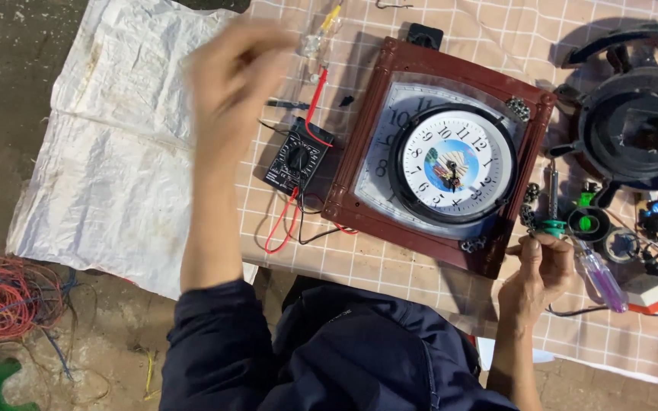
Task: Disassembling a wall clock by removing screws and separating the frame, face, and internal movement.
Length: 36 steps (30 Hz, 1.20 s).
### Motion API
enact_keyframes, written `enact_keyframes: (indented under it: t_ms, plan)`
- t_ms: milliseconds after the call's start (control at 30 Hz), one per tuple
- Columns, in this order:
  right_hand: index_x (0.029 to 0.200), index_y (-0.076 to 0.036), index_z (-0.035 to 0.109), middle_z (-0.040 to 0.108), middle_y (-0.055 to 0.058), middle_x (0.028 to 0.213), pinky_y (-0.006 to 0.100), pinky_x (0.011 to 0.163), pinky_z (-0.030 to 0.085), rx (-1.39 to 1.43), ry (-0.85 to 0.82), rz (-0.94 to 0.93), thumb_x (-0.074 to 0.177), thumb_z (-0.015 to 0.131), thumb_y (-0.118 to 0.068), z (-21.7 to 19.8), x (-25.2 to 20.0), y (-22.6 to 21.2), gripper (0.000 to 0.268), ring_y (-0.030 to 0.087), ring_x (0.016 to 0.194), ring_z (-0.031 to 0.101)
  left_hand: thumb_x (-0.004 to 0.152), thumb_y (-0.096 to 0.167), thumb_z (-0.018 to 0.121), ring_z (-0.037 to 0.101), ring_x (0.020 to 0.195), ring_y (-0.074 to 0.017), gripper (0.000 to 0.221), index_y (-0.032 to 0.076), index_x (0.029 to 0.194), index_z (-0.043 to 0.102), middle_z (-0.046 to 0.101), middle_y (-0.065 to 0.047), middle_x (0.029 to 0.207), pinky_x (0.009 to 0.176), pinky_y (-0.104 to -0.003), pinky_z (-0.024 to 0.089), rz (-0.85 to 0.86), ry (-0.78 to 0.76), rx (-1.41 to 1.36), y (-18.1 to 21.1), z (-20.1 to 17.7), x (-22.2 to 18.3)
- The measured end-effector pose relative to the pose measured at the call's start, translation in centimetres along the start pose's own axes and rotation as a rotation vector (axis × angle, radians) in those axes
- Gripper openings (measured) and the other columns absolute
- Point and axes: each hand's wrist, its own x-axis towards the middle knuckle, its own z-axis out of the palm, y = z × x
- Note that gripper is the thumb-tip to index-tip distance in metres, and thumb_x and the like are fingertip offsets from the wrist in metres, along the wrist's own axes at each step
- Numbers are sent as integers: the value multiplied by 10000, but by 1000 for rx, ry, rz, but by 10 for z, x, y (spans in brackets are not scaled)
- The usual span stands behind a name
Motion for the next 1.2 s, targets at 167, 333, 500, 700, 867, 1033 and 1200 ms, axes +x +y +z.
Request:
enact_keyframes:
  t_ms: [167,333,500,700,867,1033,1200]
  plan:
    - [893,-59,475,447,41,782,217,600,437,-7,16,-15,906,573,-220,-1,0,8,189,108,659,448,864,522,439,392,364,-119,490,136,582,550,290,42,373,912,-427,361,-298,-495,568,-92,49,2]
    - [875,-49,464,449,49,766,219,580,428,-71,2,-30,915,551,-223,-1,2,5,198,121,611,473,796,276,583,481,1040,-376,304,-10,894,605,534,-164,1091,915,-637,270,-201,-422,743,-120,75,-27]
    - [903,-80,474,478,29,781,206,550,421,-56,1,56,909,555,-237,-2,2,8,176,101,597,493,785,133,647,567,915,-318,101,43,740,640,590,-44,873,879,-528,338,-175,-498,647,-109,72,-31]
    - [896,-68,491,474,43,628,189,397,321,-83,20,49,898,573,-294,1,2,8,240,86,506,454,740,48,676,566,958,-331,59,81,727,628,535,-57,1062,907,-635,310,-156,-212,768,-144,75,10]
    - [844,-56,474,418,14,749,217,554,385,-114,19,-60,934,546,-235,-2,6,14,213,92,587,427,628,292,785,378,1028,-325,275,96,787,675,436,-118,1088,786,-484,348,-99,-364,1041,-194,101,26]
    - [920,-46,512,514,48,790,215,605,397,-160,30,-38,940,542,-147,-10,8,25,107,106,668,476,664,148,738,383,1036,-281,132,79,641,627,445,-63,1088,908,-465,326,-290,-324,887,-184,102,39]
    - [924,-41,510,504,47,793,221,620,398,-182,15,-51,943,546,-188,-8,8,23,152,110,683,480,698,235,727,487,1022,-333,143,121,752,660,642,-65,873,965,-590,227,-481,-237,563,-205,81,47]
